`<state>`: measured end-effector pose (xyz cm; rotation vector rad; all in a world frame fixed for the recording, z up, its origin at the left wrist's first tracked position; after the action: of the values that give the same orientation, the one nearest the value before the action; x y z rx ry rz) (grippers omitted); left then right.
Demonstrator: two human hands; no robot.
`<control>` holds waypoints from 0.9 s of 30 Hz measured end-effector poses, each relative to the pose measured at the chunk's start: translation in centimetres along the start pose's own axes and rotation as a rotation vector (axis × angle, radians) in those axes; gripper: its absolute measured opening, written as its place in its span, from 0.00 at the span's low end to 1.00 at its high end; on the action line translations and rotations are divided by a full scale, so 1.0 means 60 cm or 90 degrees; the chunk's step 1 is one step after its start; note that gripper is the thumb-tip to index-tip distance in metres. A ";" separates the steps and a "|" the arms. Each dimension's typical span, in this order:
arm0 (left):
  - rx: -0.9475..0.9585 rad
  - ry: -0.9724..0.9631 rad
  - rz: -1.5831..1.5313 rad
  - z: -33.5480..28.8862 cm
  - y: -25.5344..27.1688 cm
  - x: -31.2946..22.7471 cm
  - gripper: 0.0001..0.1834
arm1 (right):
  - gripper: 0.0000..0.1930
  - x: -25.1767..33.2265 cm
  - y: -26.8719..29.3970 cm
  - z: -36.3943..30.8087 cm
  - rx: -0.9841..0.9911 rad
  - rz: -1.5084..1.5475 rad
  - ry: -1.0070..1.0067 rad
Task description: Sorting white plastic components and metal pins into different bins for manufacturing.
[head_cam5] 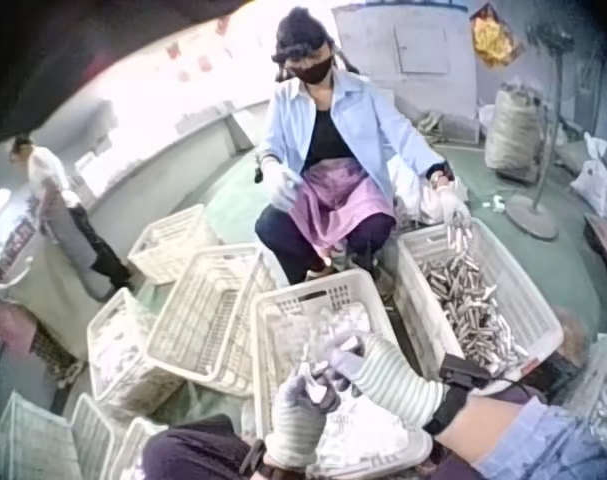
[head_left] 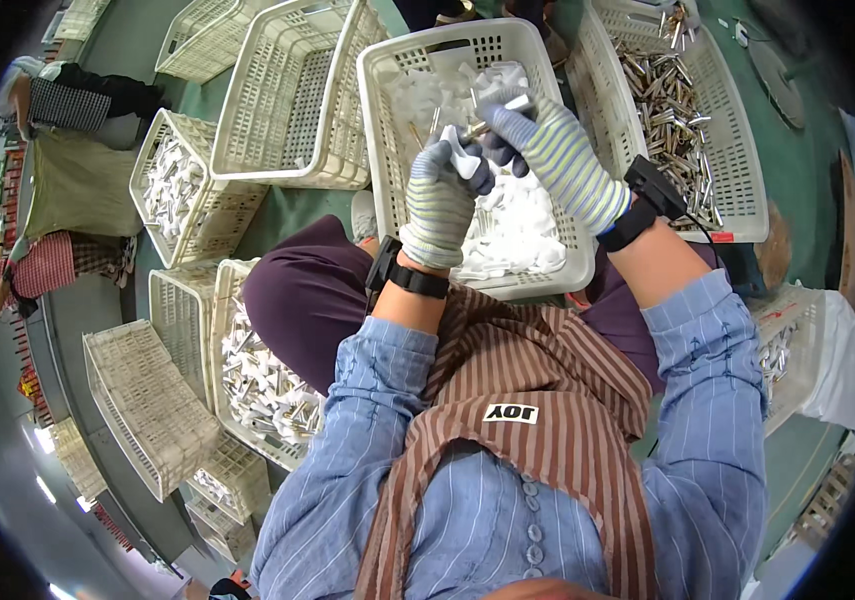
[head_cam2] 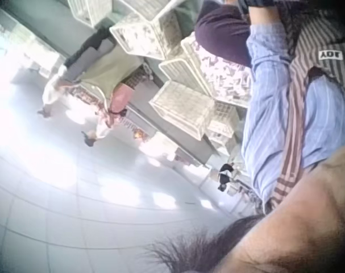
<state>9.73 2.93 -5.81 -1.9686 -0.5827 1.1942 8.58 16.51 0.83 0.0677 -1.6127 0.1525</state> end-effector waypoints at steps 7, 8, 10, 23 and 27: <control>-0.119 -0.047 0.032 -0.022 -0.025 -0.019 0.15 | 0.12 0.011 -0.035 -0.025 0.094 0.011 0.005; -0.171 -0.096 0.038 -0.020 -0.019 -0.018 0.16 | 0.11 0.007 -0.036 -0.025 0.089 -0.079 0.074; -0.219 -0.159 0.130 -0.024 -0.005 -0.025 0.22 | 0.11 0.013 -0.041 -0.022 0.083 -0.276 0.234; -0.252 -0.267 0.249 -0.035 0.033 -0.017 0.22 | 0.11 0.006 -0.079 -0.068 0.074 -0.589 0.431; -0.275 -0.166 0.218 -0.044 0.039 -0.010 0.21 | 0.11 -0.042 -0.067 -0.049 0.088 -0.312 0.152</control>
<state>11.81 0.11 -6.60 -2.3593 -0.7003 1.6646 12.16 12.84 -1.36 0.5275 -1.3041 -0.1057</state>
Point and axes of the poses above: each hand's wrist, its own z-axis towards the middle knuckle, its own y-axis out of the back of the hand, x = y × z, the point moved 4 cm from there along z, towards the middle knuckle, and after that the axes turned 7 degrees about y, right-handed, at the moved point
